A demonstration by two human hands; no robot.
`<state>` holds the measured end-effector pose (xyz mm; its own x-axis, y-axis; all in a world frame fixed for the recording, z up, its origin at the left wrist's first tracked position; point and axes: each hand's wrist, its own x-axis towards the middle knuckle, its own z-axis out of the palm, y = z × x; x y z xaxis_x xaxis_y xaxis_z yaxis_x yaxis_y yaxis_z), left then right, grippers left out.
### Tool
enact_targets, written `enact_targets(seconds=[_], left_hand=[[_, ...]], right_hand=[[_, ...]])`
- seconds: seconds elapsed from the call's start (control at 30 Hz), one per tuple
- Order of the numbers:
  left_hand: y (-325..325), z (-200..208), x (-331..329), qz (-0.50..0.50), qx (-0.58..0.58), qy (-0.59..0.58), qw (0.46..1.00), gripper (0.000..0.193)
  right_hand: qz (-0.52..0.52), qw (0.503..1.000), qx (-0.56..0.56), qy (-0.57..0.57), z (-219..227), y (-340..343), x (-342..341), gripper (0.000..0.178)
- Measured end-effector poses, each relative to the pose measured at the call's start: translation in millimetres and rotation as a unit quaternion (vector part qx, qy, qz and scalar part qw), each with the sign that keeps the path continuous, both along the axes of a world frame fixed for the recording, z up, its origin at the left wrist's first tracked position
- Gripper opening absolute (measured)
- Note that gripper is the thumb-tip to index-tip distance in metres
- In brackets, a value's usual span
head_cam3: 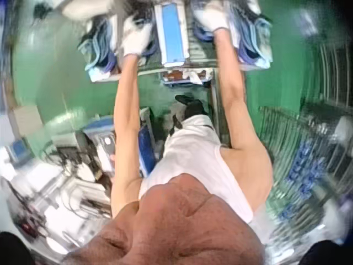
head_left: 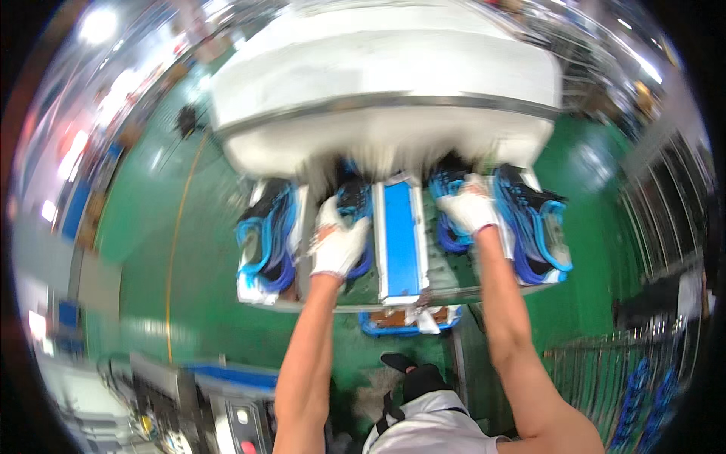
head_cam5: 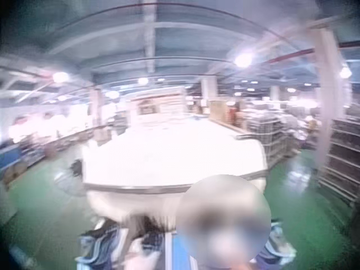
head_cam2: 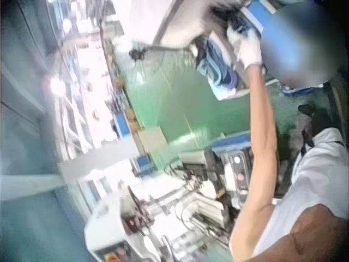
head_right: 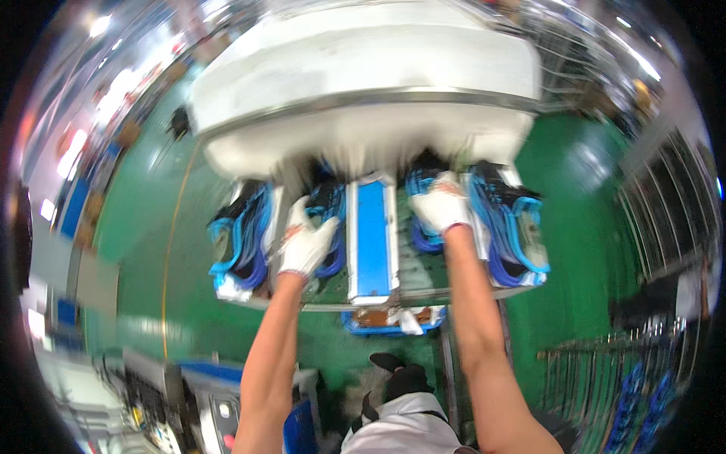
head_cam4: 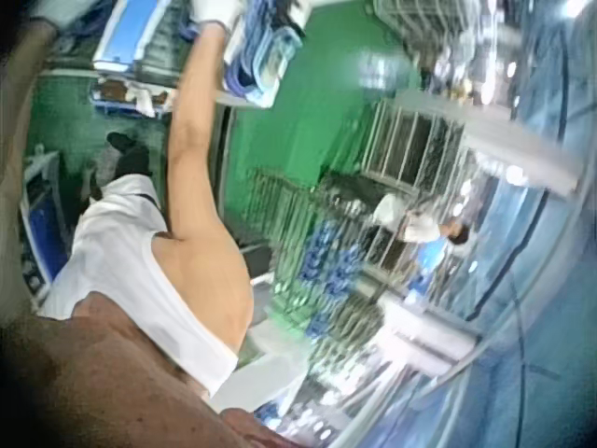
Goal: The person places shoes into a pressing machine, operates the machine with buttons, removes the pressed shoes, and transfers shoes to and from a conveyor belt.
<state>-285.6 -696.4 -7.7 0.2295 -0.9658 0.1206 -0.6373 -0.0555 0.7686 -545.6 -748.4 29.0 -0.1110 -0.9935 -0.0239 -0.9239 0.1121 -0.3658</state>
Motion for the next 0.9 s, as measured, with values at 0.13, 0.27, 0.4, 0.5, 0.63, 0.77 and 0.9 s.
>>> enact_targets(seconds=[0.13, 0.27, 0.4, 0.5, 0.63, 0.77, 0.9], left_hand=[[73.0, -33.9, 18.2, 0.077, -0.083, 0.029, 0.993, 0.078], [198.3, -85.1, 33.0, 0.167, -0.092, 0.035, 0.981, 0.046], [280.3, -162.8, 44.1, 0.328, 0.373, 0.142, 0.856, 0.037], [409.2, -224.0, -26.6, 0.558, 0.389, 0.000, 0.733, 0.039], [516.8, -190.6, -121.0, 0.904, 0.260, 0.078, 0.329, 0.031], [495.1, -256.2, -225.8, 0.935, 0.225, 0.205, 0.185, 0.041], [568.0, -303.2, -312.6, 0.930, 0.272, 0.228, 0.091, 0.061]], right_hand=[[0.081, 0.949, -0.236, -0.191, -43.0, 29.0, 36.5, 0.060], [0.263, 0.826, -0.116, -0.484, -36.1, 126.6, 136.0, 0.050], [0.397, 0.631, 0.556, -0.368, -215.5, 54.0, 208.3, 0.054], [0.589, 0.545, 0.530, -0.274, -245.5, 10.3, 249.9, 0.055], [0.653, 0.572, 0.468, -0.164, -193.9, -7.9, 326.5, 0.054], [0.774, 0.569, 0.275, 0.040, -178.5, -8.1, 359.4, 0.055], [0.806, 0.524, 0.178, 0.208, -175.9, 73.4, 337.5, 0.059]])
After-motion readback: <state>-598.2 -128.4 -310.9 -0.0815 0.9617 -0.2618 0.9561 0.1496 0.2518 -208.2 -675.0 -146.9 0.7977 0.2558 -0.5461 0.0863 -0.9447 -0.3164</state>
